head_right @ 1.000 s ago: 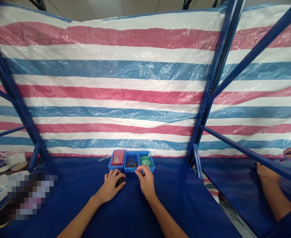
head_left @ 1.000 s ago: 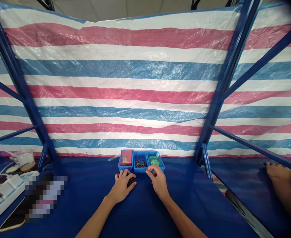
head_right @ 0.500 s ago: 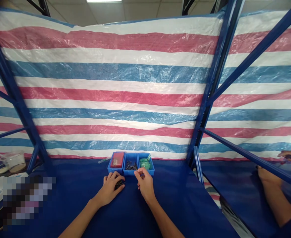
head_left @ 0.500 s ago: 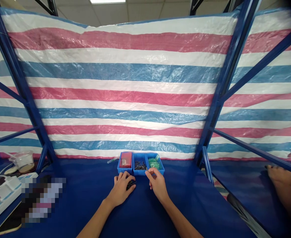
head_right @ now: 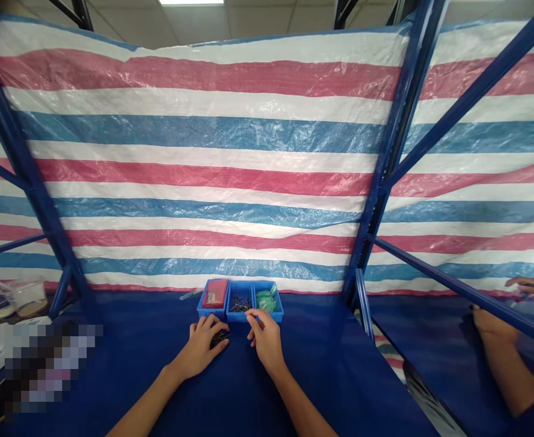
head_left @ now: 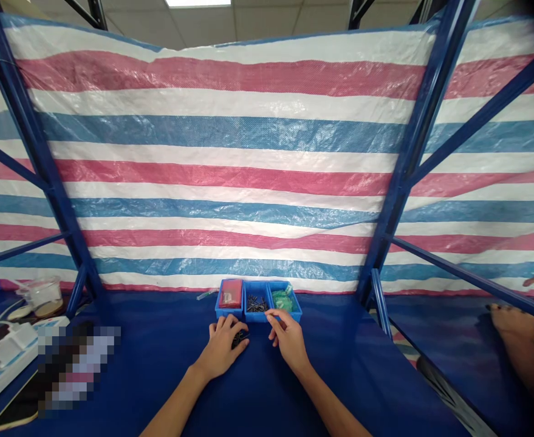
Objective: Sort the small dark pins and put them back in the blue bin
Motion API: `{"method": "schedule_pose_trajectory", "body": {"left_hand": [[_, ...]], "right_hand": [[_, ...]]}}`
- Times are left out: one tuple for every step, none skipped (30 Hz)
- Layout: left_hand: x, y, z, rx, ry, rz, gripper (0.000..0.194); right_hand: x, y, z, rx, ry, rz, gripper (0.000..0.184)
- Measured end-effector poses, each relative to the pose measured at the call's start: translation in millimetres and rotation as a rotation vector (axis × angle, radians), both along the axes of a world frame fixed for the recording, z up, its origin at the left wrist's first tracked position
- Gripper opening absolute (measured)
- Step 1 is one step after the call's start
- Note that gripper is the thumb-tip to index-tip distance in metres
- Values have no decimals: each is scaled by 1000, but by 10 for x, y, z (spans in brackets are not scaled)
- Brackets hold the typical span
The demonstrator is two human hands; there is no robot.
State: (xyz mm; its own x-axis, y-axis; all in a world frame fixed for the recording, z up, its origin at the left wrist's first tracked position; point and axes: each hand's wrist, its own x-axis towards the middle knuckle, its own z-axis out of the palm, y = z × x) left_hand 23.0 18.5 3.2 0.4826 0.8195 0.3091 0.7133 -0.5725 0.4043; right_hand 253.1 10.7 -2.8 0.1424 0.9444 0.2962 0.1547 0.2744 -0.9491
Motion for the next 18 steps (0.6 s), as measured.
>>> {"method": "schedule_pose_trajectory", "body": {"left_hand": [[-2,5,-9,4,1,4,29],[-3,9,-17,8,2,8,28],[-5,13,-25,10,4,9,28],[-6,16,-31,13,4,9,27],[-6,17,-35,15,5,6,27],[-6,17,-36,16,4,3,27],[-6,15,-34,17,4,1,28],[-6,12,-30,16,4,3,28],[-5,9,-24,13,5,4,28],[-4,5,-16,10,5,7,28],[-3,2,-9,5,6,7,28],[-3,-1,-3,1,6,5,28],[-2,-3,1,-3,6,4,28],[-2,-4,5,-5,5,1,29],[-2,-5,7,-6,3,1,29],[-3,-5,8,-5,1,1,30],[-4,-5,8,-4,1,2,31],[-5,-4,8,-3,1,3,31]], "right_hand": [[0,8,-9,-13,23,12,53],[2,18,-19,-18,44,18,54],[4,28,-29,-19,61,16,54],[7,37,-38,-22,70,8,55],[10,43,-45,-29,68,-1,54],[12,46,-49,-38,56,-11,54],[13,46,-48,-43,37,-22,52],[14,43,-44,-36,12,-34,50],[14,37,-35,-13,-18,-46,47],[13,29,-24,27,-50,-60,43],[12,22,-11,76,-84,-78,40],[11,16,1,123,-120,-96,38],[10,11,11,162,-150,-112,37],[9,9,16,186,-171,-123,36],[8,8,17,196,-177,-130,37],[7,9,14,189,-168,-128,38],[7,11,8,170,-145,-115,40],[6,14,0,143,-113,-95,42]]}}
